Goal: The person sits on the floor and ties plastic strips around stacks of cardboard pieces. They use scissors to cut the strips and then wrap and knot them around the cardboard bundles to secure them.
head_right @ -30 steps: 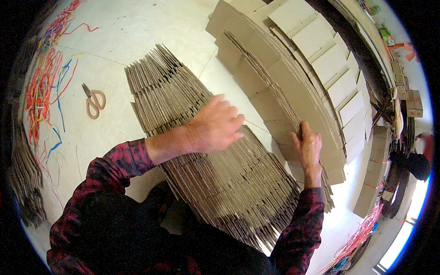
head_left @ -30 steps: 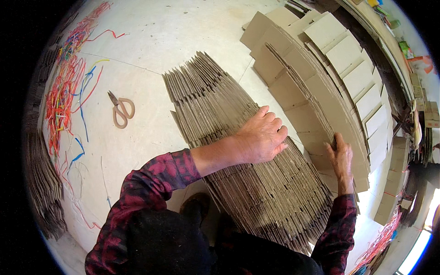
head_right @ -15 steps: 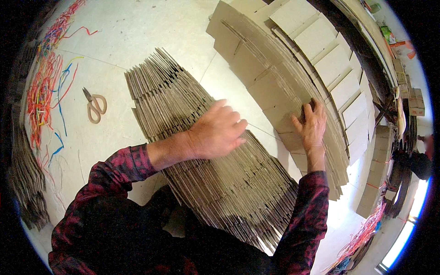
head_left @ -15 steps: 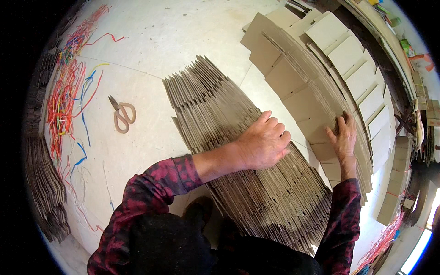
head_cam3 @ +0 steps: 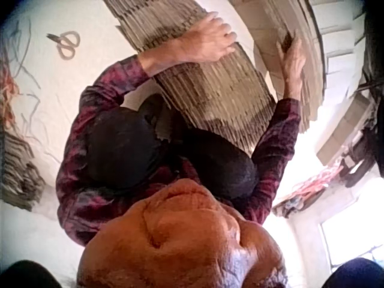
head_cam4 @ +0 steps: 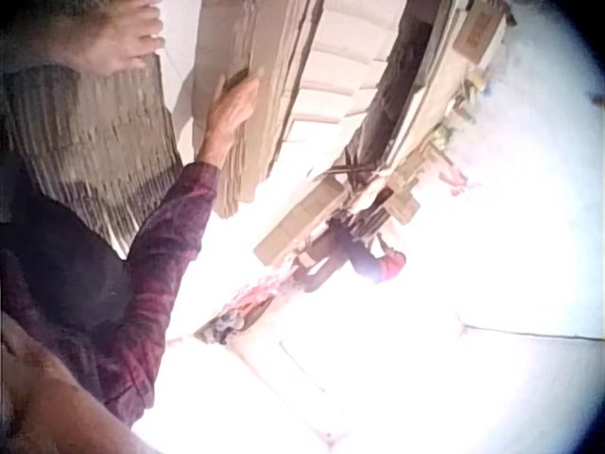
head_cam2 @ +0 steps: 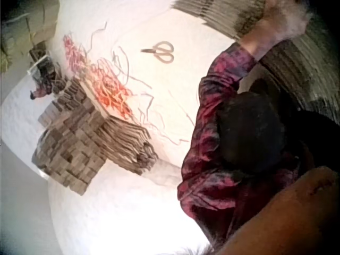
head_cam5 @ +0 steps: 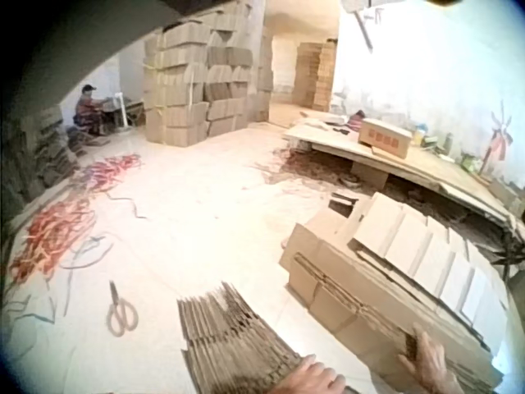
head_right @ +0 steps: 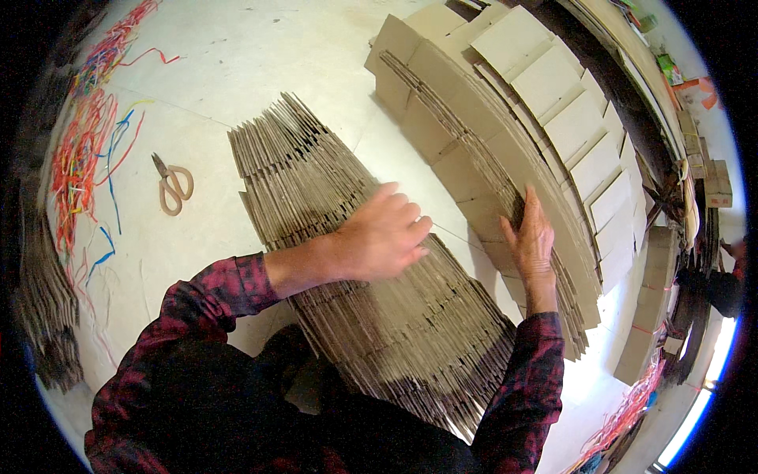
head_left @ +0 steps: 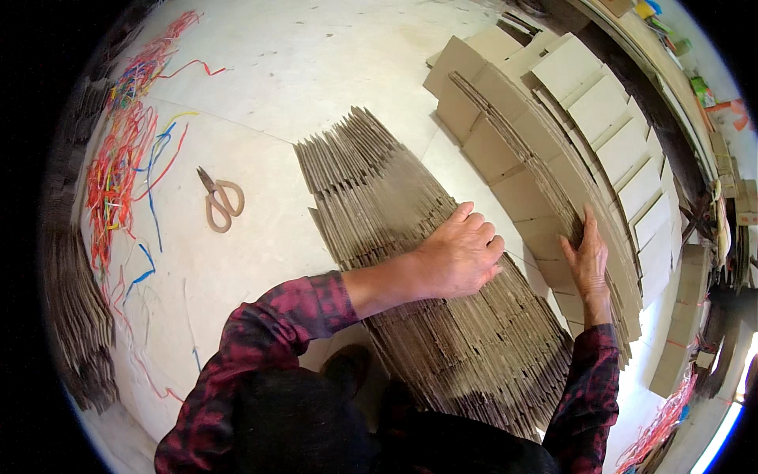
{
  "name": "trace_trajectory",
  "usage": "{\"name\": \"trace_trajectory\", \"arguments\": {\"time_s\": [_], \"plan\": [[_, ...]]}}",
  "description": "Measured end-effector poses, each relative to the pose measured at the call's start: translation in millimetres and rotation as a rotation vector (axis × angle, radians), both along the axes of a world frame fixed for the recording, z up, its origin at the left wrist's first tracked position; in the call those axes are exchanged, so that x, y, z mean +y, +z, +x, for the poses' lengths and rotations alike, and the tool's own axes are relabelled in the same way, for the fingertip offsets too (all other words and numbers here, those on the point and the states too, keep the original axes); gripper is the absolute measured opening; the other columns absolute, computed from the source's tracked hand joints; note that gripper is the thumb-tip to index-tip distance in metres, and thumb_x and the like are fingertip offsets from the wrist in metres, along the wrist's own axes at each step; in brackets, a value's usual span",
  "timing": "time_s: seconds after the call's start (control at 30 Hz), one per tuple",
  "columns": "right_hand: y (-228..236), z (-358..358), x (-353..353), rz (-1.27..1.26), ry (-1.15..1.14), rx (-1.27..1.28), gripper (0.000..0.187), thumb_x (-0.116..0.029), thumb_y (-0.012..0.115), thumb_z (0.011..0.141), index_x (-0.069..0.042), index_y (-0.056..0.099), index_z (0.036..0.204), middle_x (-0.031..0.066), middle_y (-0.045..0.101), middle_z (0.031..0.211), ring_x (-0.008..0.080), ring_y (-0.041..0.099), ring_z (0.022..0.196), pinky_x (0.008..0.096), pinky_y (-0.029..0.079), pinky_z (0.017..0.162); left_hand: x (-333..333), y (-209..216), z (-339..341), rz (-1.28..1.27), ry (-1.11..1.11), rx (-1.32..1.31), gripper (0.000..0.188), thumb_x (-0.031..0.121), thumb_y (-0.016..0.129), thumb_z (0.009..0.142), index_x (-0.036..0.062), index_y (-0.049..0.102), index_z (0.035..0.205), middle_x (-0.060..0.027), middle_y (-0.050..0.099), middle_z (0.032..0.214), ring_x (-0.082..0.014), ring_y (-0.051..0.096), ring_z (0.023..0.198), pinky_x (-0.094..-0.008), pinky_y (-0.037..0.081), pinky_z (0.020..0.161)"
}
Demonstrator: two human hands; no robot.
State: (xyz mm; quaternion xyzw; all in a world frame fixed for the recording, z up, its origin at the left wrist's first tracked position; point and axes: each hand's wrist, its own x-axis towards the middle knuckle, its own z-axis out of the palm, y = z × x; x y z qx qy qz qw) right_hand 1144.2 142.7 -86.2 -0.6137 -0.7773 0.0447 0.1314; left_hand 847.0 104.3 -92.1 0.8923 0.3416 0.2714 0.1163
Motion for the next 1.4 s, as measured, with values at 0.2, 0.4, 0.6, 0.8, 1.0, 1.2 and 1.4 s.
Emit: {"name": "trace_trajectory", "arguments": {"time_s": [0.2,0.4,0.6,0.8,1.0,1.2,1.4], "plan": [[18.1,-2.8,12.2,-0.226,-0.035,-0.102,0.055,-0.018,0.070,0.077,-0.008,0.047,0.126,0.0207,0.062,0.102,0.0373,0.061,0.090,0.0449,0.048,0.077,2.0,-0.7,-0.9,-0.026,-0.018,-0.009,0.031,0.028,0.070,0.076,0.0033,0.060,0.092,-0.0048,0.048,0.077,-0.0212,0.048,0.077,-0.0392,0.037,0.088],[19.1,22.5,24.5,-0.093,-0.022,-0.148,0.049,-0.016,0.074,0.071,-0.002,0.055,0.113,0.0222,0.048,0.132,0.0381,0.050,0.117,0.0435,0.042,0.097,3.0,0.5,-1.2,0.021,-0.005,0.000,0.030,0.029,0.069,0.077,0.0040,0.059,0.090,-0.0063,0.048,0.077,-0.0219,0.048,0.078,-0.0406,0.038,0.088],[2.4,50.3,19.2,-0.170,-0.157,0.042,0.049,-0.015,0.075,0.068,-0.001,0.055,0.110,0.0203,0.036,0.143,0.0390,0.040,0.127,0.0424,0.036,0.104,0.9,1.1,0.8,0.013,-0.001,0.028,0.035,0.030,0.068,0.078,0.0018,0.060,0.097,-0.0086,0.053,0.082,-0.0234,0.052,0.083,-0.0455,0.038,0.094],[11.7,38.8,9.6,-0.072,-0.063,-0.140,0.056,-0.016,0.075,0.068,-0.003,0.053,0.117,0.0196,0.042,0.134,0.0378,0.045,0.119,0.0439,0.038,0.100,1.4,4.1,0.9,-0.040,-0.018,0.049,0.034,0.030,0.067,0.080,0.0017,0.060,0.099,-0.0090,0.054,0.084,-0.0232,0.053,0.085,-0.0484,0.037,0.096],[11.6,14.0,-12.0,0.064,-0.069,0.011,0.062,-0.016,0.076,0.066,-0.003,0.050,0.121,0.0196,0.050,0.122,0.0373,0.052,0.108,0.0455,0.041,0.093,-0.3,4.1,-2.5,-0.040,-0.005,0.045,0.033,0.030,0.068,0.079,0.0028,0.059,0.096,-0.0083,0.053,0.083,-0.0240,0.054,0.085,-0.0476,0.037,0.096],[13.0,26.8,-3.3,-0.275,-0.129,-0.094,0.062,-0.021,0.076,0.063,-0.003,0.052,0.117,0.0172,0.062,0.094,0.0349,0.059,0.091,0.0440,0.042,0.079,0.5,5.5,0.0,-0.016,-0.001,0.055,0.033,0.031,0.067,0.079,0.0033,0.059,0.094,-0.0083,0.053,0.081,-0.0247,0.053,0.082,-0.0467,0.037,0.095],[34.6,-35.8,28.3,-0.238,-0.036,0.010,0.052,-0.022,0.073,0.066,-0.002,0.053,0.110,0.0198,0.061,0.091,0.0378,0.060,0.085,0.0477,0.042,0.080,1.8,4.1,-2.6,0.000,-0.006,0.027,0.034,0.031,0.067,0.077,0.0032,0.060,0.096,-0.0071,0.051,0.078,-0.0238,0.052,0.078,-0.0442,0.038,0.092]]}}
